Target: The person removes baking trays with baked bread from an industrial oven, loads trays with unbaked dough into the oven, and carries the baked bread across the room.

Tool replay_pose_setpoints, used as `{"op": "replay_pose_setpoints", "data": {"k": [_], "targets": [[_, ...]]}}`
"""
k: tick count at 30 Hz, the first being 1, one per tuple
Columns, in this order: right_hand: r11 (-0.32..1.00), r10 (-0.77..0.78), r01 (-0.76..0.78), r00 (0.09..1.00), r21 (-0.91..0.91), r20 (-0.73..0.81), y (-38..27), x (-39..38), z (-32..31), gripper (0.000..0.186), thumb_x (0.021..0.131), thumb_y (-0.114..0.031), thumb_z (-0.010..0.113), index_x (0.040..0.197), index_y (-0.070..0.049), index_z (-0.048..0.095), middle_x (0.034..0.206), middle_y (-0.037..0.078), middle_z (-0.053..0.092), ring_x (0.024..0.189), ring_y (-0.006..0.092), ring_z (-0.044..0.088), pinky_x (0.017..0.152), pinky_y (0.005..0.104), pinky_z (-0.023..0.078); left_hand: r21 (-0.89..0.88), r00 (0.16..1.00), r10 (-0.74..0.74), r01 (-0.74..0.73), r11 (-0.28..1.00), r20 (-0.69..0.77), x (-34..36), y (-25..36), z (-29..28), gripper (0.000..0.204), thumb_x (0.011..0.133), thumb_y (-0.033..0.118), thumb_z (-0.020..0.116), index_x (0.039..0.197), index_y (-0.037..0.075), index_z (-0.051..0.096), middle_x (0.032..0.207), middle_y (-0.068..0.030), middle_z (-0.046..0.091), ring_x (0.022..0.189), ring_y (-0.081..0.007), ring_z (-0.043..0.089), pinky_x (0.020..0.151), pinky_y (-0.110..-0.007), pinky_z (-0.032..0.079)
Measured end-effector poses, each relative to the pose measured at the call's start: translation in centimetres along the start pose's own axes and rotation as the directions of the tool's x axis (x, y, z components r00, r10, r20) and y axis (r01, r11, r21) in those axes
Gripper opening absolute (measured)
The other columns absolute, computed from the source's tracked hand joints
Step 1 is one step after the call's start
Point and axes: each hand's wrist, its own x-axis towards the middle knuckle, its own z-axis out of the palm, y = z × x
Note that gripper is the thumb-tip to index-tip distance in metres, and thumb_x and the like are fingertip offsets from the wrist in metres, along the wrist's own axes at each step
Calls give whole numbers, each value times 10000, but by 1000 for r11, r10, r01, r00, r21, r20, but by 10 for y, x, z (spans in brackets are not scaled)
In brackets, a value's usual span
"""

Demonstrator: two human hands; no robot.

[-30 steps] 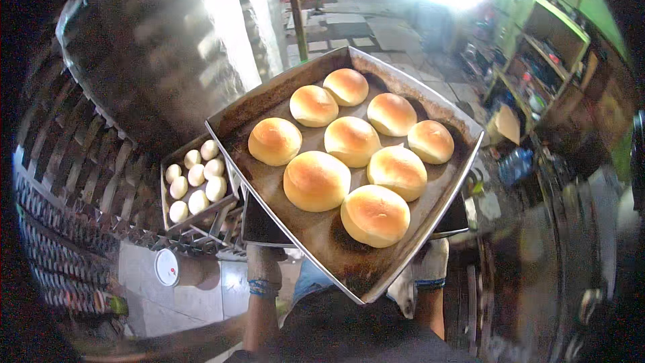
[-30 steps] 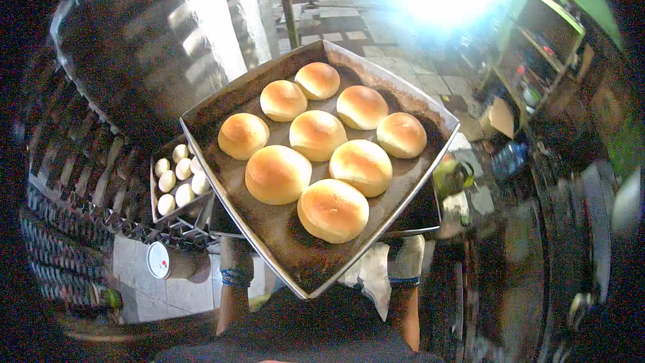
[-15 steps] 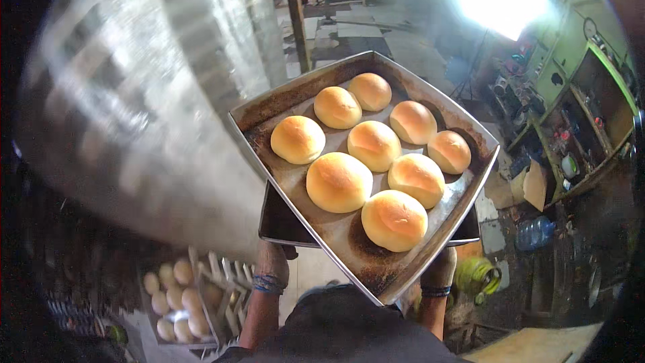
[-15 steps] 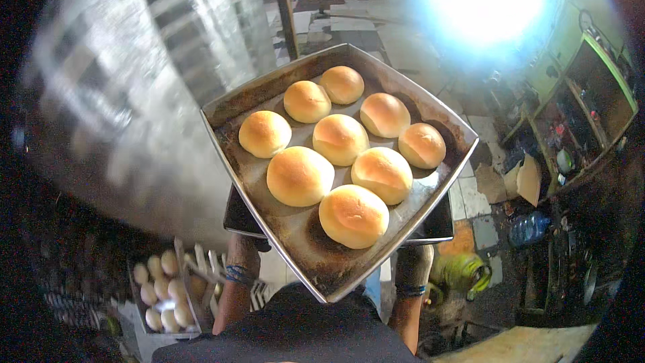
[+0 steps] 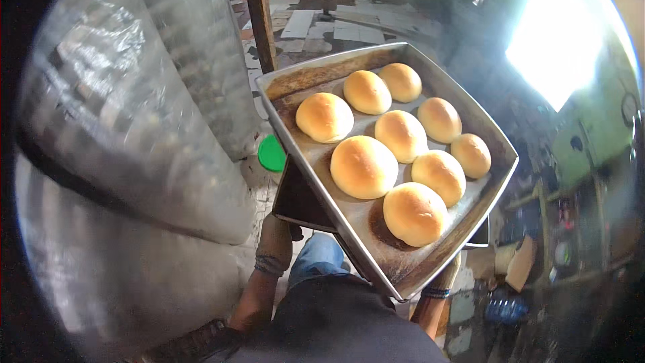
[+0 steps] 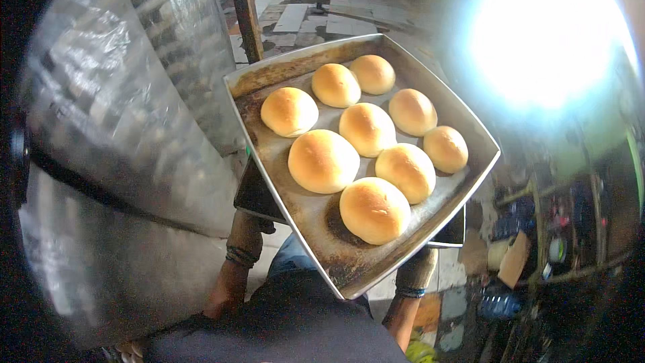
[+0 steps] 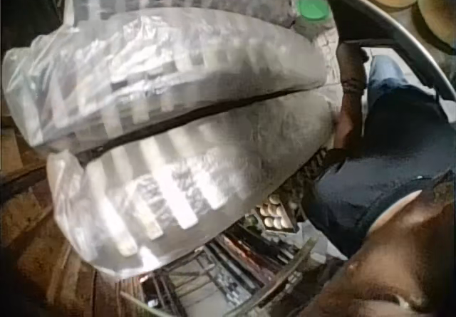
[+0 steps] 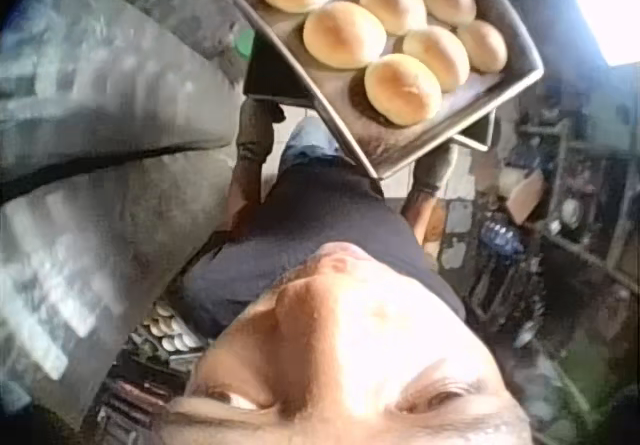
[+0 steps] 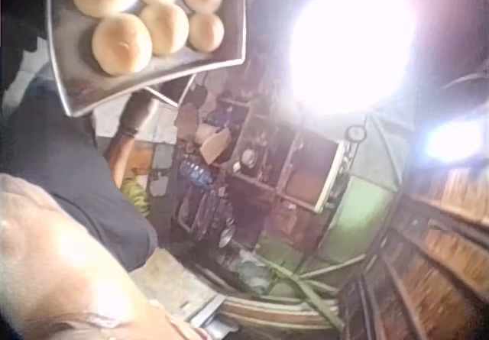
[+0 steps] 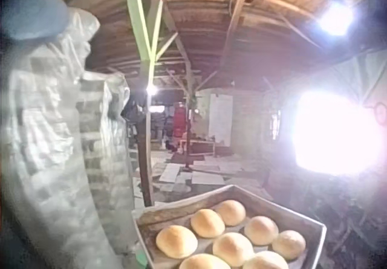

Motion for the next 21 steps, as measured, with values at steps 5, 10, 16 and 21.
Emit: {"op": "replay_pose_setpoints", "data": {"k": [5, 10, 16, 21], "targets": [[969, 96, -90, 995, 230, -15, 23, 173, 58, 334, 1048, -266, 469, 1243, -17, 576, 1109, 103, 632, 974, 212, 608, 851, 348, 540, 94, 998, 50, -53, 994, 33, 175, 25, 65, 231, 950, 118, 523, 1112, 17, 654, 702, -76, 640, 637, -146, 612, 602, -333, 506], [999, 13, -16, 998, 48, 56, 36, 370, 130, 382, 1053, -291, 492, 1323, -23, 532, 1198, 107, 607, 1054, 216, 592, 929, 381, 520, 131, 975, 135, -160, 978, 178, 369, 18, 129, 295, 1003, 272, 495, 1074, 10, 610, 800, -62, 654, 740, -131, 614, 647, -323, 502], [1000, 11, -11, 999, 26, 31, 14, 560, 245, 392, 1053, -302, 491, 1330, -26, 527, 1206, 106, 603, 1062, 217, 589, 934, 381, 518, 446, 925, 276, -369, 815, 259, 565, 61, 188, 419, 799, 43, 641, 1213, -2, 595, 960, -220, 680, 888, -350, 667, 782, -410, 539], [999, 29, -29, 1000, 20, 7, 43, 723, 335, 401, 1052, -311, 490, 1336, -29, 523, 1213, 105, 600, 1068, 218, 586, 938, 381, 516, 489, 873, 407, -487, 724, 268, 757, 78, 244, 87, 858, 47, 597, 921, -11, 615, 1008, -236, 640, 900, -426, 640, 764, -495, 539]]}}
